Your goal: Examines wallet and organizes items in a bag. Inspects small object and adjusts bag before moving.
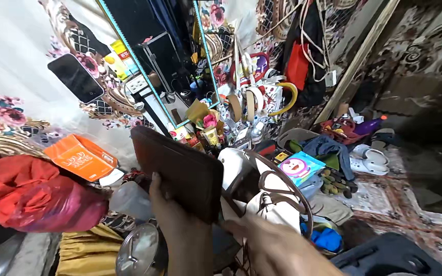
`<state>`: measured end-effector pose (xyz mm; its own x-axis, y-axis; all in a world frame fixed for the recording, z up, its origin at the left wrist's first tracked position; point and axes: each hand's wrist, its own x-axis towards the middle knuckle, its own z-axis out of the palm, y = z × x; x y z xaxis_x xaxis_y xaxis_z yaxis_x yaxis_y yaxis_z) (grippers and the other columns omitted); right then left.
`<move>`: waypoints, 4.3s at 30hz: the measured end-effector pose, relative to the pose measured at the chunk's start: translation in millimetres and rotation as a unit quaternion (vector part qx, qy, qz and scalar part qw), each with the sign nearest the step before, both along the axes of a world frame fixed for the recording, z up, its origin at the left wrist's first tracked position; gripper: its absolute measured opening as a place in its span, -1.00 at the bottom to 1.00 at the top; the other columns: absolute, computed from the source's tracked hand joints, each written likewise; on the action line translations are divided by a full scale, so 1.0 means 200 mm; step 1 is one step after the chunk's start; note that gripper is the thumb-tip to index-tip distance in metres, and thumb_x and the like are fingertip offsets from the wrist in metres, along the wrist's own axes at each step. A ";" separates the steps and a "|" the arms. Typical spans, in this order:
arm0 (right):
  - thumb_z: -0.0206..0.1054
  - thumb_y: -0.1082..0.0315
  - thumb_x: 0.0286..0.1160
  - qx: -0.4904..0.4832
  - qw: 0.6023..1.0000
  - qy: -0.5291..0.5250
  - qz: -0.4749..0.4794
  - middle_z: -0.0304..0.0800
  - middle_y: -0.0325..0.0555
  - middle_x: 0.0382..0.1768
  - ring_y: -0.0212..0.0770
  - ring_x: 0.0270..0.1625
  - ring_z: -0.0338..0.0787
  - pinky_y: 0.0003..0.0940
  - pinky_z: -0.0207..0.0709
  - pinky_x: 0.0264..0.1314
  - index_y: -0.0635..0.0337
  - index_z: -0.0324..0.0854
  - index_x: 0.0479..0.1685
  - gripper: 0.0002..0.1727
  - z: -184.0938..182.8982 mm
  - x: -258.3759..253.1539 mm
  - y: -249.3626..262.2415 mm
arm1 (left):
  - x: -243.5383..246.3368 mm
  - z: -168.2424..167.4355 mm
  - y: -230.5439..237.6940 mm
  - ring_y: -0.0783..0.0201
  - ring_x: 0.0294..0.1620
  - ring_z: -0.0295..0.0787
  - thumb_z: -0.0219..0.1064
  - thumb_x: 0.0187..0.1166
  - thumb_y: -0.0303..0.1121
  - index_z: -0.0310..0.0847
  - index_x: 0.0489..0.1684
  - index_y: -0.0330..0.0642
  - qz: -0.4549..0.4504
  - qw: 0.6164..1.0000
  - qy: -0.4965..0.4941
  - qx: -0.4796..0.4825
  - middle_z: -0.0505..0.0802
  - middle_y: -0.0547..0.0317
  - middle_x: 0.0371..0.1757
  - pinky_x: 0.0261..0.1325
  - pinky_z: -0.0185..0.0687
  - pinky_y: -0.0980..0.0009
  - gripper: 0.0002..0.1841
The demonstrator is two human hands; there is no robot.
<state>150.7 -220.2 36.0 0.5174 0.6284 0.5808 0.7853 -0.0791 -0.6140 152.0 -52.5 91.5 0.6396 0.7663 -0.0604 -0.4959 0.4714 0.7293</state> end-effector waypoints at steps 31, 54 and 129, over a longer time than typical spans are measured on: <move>0.10 0.55 0.43 0.004 0.987 0.157 -0.033 0.82 -0.07 0.09 -0.29 -0.03 0.82 -0.38 0.76 -0.03 0.07 0.83 0.06 -0.59 -0.55 0.62 -0.57 | 0.42 -0.81 -0.26 -0.14 0.30 0.77 0.49 0.44 -0.06 0.58 0.47 0.01 -0.535 0.320 0.523 0.581 0.83 -0.09 0.25 0.31 0.61 -0.30 -0.42; 0.12 0.56 0.49 -0.343 0.894 0.228 0.176 0.83 0.02 0.22 0.13 0.22 0.83 0.29 0.67 0.16 0.05 0.83 0.09 -0.59 -0.90 0.76 -0.24 | 0.30 -0.72 -0.25 -0.02 0.28 0.77 0.40 0.26 0.45 0.82 0.20 0.01 -0.185 0.454 0.661 0.569 0.65 -0.04 0.52 0.21 0.73 -0.01 -0.24; 0.14 0.27 0.82 0.444 0.659 0.469 -0.387 0.94 -0.03 -0.29 -0.48 -0.79 0.34 -0.60 0.21 -0.74 0.24 0.85 -0.17 -0.64 -0.30 0.46 -0.91 | 0.11 -1.07 -0.12 0.18 -0.26 0.83 0.40 0.52 -0.33 0.79 -0.19 -0.39 -0.085 0.692 0.357 0.621 0.86 -0.08 -0.30 -0.07 0.75 0.13 -0.77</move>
<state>243.6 -401.6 -23.3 0.8761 -0.4055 -0.2608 -0.0363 0.4840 -0.8743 174.2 -77.2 -123.1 0.8737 0.4282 0.2310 0.1861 -0.7328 0.6545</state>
